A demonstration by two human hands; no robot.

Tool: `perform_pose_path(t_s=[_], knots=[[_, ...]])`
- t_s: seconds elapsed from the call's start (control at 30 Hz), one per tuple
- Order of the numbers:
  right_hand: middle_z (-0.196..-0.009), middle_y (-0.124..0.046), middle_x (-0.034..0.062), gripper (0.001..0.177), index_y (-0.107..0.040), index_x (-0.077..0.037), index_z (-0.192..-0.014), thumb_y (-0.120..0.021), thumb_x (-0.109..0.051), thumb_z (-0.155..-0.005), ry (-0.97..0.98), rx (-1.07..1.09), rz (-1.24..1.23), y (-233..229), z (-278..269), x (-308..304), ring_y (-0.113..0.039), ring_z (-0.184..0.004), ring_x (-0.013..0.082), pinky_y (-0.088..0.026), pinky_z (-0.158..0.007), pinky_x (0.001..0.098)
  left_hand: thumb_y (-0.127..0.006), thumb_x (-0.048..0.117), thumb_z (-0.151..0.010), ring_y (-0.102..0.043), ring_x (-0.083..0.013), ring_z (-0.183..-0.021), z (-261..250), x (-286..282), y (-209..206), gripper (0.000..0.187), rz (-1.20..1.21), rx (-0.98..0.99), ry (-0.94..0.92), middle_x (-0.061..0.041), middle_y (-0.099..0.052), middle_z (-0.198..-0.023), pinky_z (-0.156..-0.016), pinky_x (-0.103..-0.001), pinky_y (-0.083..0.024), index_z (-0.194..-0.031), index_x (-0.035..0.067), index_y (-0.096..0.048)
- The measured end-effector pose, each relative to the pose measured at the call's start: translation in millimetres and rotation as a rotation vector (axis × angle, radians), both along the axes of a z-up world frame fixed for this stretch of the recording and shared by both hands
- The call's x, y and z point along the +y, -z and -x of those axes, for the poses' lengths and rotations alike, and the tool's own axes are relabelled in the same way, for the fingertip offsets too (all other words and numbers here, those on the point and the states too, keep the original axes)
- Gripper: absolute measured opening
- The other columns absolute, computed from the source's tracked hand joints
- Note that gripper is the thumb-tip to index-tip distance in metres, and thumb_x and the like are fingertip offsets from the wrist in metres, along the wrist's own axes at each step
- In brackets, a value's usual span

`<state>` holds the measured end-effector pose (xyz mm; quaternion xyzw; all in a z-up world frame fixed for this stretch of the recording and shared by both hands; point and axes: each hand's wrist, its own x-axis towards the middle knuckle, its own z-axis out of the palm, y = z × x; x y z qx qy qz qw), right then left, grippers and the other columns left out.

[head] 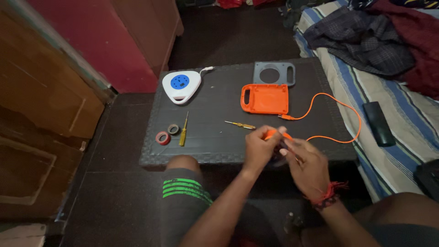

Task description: The person winds an orange power cord onto a reel, places the reel into an orange plastic housing, and secures the housing with a screwdriver. The person then closes the housing and tightens screws to complete the assembly.

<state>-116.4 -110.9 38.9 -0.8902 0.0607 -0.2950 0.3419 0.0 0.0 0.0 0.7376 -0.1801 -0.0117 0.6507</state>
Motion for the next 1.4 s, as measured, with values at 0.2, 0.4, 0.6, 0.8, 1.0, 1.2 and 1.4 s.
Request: perform_pose_path(t_s=[0.2, 0.4, 0.6, 0.8, 1.0, 1.2, 1.4], knots=[[-0.114, -0.072, 0.0185, 0.047, -0.07, -0.012, -0.128, -0.078, -0.019, -0.083, 0.001, 0.031, -0.001, -30, 1, 24, -0.073, -0.094, 0.0317, -0.057, -0.076, 0.0359, -0.063, 0.045, -0.106, -0.056, -0.0137, -0.066, -2, -1, -1, 0.046, 0.499, 0.475, -0.065, -0.001, -0.061, -0.074, -0.061, -0.031, -0.048, -0.089, 0.003, -0.062], [-0.107, -0.07, 0.0162, 0.052, -0.061, -0.01, -0.14, -0.07, -0.013, -0.089, -0.163, -0.029, -0.112, -28, -6, 14, -0.071, -0.09, 0.0295, -0.053, -0.075, 0.0365, -0.05, 0.047, -0.106, -0.065, -0.0141, -0.09, 11, 2, -12, 0.045, 0.72, 0.589, 0.112, -0.005, -0.068, -0.095, -0.081, -0.029, -0.056, -0.111, 0.003, -0.062], [-0.082, -0.057, 0.0111, 0.038, -0.069, -0.012, -0.128, -0.068, -0.017, -0.09, -0.099, 0.164, -0.069, -25, -4, 0, -0.059, -0.063, 0.0248, -0.049, -0.062, 0.0362, -0.075, 0.028, -0.093, -0.071, -0.0125, -0.089, 4, 15, -28, 0.032, 0.027, -0.168, 0.197, -0.005, -0.073, -0.093, -0.08, -0.03, -0.057, -0.108, 0.0, -0.07], [-0.108, -0.068, 0.0152, 0.038, -0.069, -0.013, -0.128, -0.07, -0.021, -0.09, -0.026, 0.069, 0.032, -31, 0, 12, -0.063, -0.069, 0.0269, -0.052, -0.065, 0.0372, -0.073, 0.031, -0.094, -0.067, -0.0113, -0.074, 5, 6, -22, 0.028, 0.381, 0.36, 0.167, -0.001, -0.069, -0.083, -0.068, -0.03, -0.056, -0.097, 0.004, -0.068], [-0.121, -0.067, 0.0171, 0.05, -0.068, -0.016, -0.131, -0.077, -0.022, -0.082, 0.114, 0.125, -0.014, -31, 0, 33, -0.065, -0.063, 0.0268, -0.055, -0.064, 0.0368, -0.053, 0.047, -0.102, -0.067, -0.014, -0.084, 11, -2, -10, 0.042, 0.835, 0.65, 0.102, -0.004, -0.069, -0.093, -0.078, -0.031, -0.058, -0.103, 0.006, -0.064], [-0.092, -0.069, 0.0104, 0.058, -0.063, -0.021, -0.142, -0.075, -0.018, -0.085, 0.103, 0.29, -0.151, -29, -6, 24, -0.057, -0.061, 0.0322, -0.05, -0.06, 0.0402, -0.05, 0.053, -0.097, -0.069, -0.0159, -0.092, 12, 6, -23, 0.05, 0.851, 0.878, 0.21, -0.007, -0.068, -0.101, -0.084, -0.033, -0.059, -0.11, 0.007, -0.064], [-0.1, -0.068, 0.0109, 0.035, -0.067, -0.015, -0.121, -0.073, -0.016, -0.087, -0.174, -0.026, 0.085, -26, -1, 1, -0.067, -0.079, 0.0254, -0.053, -0.067, 0.0335, -0.081, 0.012, -0.078, -0.067, -0.0131, -0.094, -10, 25, -31, 0.038, 0.12, -0.146, 0.392, -0.004, -0.07, -0.1, -0.087, -0.028, -0.055, -0.112, 0.003, -0.066]])
